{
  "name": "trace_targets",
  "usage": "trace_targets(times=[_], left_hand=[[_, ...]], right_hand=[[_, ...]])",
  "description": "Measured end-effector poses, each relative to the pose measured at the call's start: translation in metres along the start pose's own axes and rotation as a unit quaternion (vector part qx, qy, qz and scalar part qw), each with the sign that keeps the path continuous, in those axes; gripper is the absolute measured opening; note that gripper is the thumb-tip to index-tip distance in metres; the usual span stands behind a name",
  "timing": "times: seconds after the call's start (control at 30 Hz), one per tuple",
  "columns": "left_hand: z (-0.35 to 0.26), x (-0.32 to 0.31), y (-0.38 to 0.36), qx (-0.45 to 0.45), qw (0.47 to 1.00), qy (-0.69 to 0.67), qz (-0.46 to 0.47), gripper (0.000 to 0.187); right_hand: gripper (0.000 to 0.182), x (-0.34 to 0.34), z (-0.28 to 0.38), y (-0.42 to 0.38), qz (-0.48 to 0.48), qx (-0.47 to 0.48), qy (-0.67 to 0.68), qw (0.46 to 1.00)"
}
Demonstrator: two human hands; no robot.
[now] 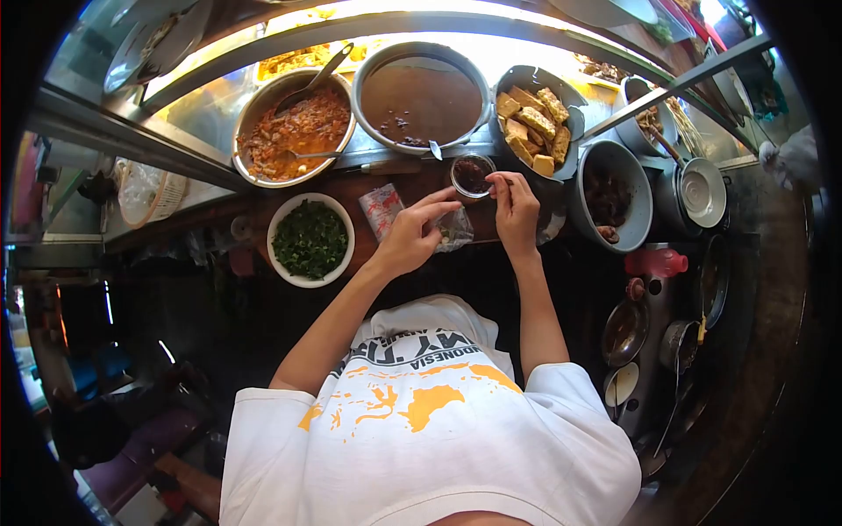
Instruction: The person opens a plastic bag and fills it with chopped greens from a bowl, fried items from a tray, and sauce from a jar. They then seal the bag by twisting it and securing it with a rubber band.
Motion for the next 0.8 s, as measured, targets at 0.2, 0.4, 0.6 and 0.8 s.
trace_targets(times=[0.2,0.4,0.6,0.8], left_hand=[[0.018,-0.01,0.024,-0.04,0.999,0.026,-0.024,0.053],[0.013,-0.006,0.014,0.024,0.999,0.018,-0.018,0.053],[0.016,-0.002,0.006,0.031,0.999,0.013,-0.04,0.057],[0.022,0.004,0.007,0.039,0.996,0.002,-0.081,0.056]], right_hand=[[0.019,0.002,-0.015,-0.001,-0.017,-0.075,0.057,0.995],[0.027,0.033,-0.04,-0.001,-0.089,-0.166,0.137,0.972],[0.028,0.046,-0.055,-0.005,-0.12,-0.193,0.191,0.955],[0.028,0.059,-0.046,-0.006,-0.139,-0.199,0.243,0.939]])
Point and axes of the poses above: each hand's wrist, its own y-axis towards the middle knuckle, its own x-axis out of the back of the hand, z = x × y, the point moved 8 cm from there along y, towards the middle knuckle, and after that the axes turned 3 degrees about -z, right-handed, at the moved point
